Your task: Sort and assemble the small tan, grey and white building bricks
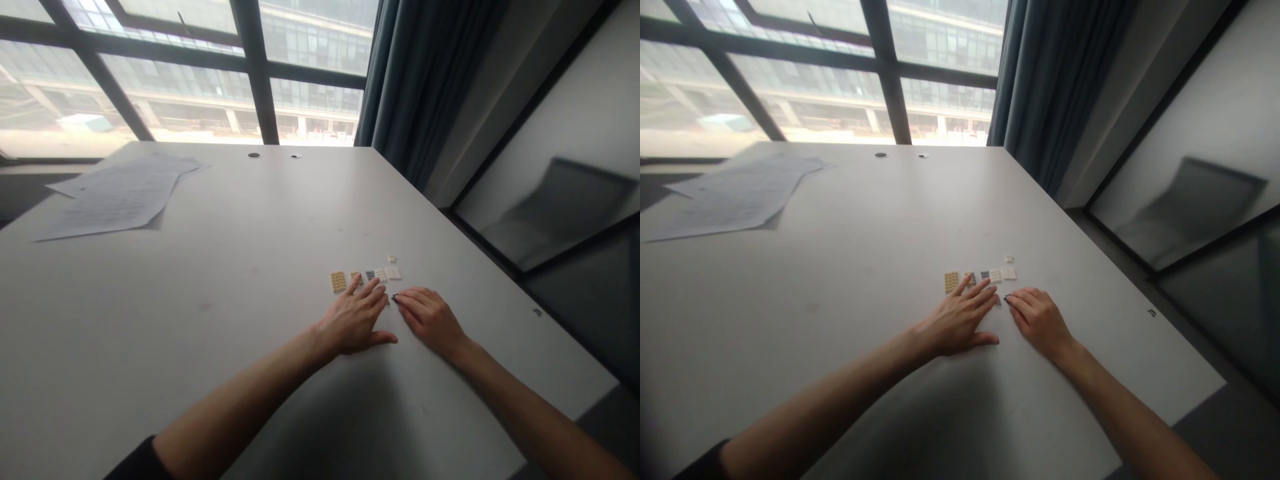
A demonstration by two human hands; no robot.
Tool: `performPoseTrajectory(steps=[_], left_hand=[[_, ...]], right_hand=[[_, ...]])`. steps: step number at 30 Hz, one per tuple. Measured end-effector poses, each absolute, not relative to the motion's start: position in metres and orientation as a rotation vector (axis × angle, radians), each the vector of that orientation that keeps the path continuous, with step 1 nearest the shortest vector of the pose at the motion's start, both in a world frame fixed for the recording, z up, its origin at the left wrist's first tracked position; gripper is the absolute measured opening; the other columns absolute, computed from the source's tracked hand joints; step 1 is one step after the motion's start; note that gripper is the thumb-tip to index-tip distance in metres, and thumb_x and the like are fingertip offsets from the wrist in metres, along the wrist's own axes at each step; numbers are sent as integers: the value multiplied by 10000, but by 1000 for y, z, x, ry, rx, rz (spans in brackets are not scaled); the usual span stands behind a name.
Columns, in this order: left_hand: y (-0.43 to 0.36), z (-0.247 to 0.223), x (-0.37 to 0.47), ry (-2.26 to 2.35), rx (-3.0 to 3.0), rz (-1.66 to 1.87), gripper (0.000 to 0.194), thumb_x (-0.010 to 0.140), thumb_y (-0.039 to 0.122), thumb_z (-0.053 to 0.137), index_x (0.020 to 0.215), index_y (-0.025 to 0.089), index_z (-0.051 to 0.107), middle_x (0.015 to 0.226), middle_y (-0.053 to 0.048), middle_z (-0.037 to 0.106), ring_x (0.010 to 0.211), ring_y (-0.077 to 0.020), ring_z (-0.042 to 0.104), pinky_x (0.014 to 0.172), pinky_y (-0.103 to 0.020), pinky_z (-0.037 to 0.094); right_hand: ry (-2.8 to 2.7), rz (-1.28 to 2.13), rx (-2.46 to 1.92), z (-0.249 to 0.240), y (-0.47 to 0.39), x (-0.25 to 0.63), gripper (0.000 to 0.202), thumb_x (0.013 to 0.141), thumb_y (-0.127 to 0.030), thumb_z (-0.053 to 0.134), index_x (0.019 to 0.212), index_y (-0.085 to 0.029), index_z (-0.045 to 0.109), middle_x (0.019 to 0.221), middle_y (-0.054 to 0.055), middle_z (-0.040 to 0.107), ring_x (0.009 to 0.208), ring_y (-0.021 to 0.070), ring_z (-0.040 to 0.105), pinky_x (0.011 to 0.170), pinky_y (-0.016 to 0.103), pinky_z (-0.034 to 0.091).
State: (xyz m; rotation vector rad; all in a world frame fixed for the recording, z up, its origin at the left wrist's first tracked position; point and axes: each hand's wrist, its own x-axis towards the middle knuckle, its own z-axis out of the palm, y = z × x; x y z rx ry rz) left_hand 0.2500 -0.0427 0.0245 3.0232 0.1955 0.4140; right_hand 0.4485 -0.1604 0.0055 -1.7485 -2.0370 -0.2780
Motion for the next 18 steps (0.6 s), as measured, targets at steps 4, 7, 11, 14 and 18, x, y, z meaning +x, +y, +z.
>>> performPoseTrajectory(steps=[4,7,11,14,18], left_hand=[[-25,46,199,350,2984,522,715,884,636,382,1379,121,409,1434,-139,433,1392,-283,278,1160,-490,153],[-8,54,138,552,2953,622,576,918,518,434,1369,160,430,1404,-118,477,1374,-266,323,1152,-481,209],[-4,42,57,903,2880,702,470,927,458,444,1325,211,481,1342,-92,545,1337,-267,389,1111,-485,293],[-14,23,17,1008,2862,658,451,911,451,467,1302,229,505,1322,-83,565,1315,-275,421,1092,-483,324],[-27,4,-6,1048,2866,640,449,889,438,502,1287,231,521,1312,-83,574,1301,-278,441,1087,-476,336]], right_hand=[[-1980,-306,-1682,15,-161,434,225,896,-187,500,1065,-173,648,1029,102,673,965,234,605,872,417,488],[-2042,-234,-1547,20,-158,401,239,889,-166,507,1092,-163,632,1042,105,670,992,226,598,894,403,487],[-2280,-32,-1260,20,-151,332,272,887,-177,508,1135,-118,601,1086,111,663,1024,223,582,924,381,481],[-2412,59,-1120,17,-142,286,318,904,-186,483,1199,-93,558,1157,132,635,1066,224,564,933,362,475],[-2484,42,-1080,9,-132,257,304,904,-121,452,1187,-107,560,1110,138,647,1059,213,575,915,346,481]])
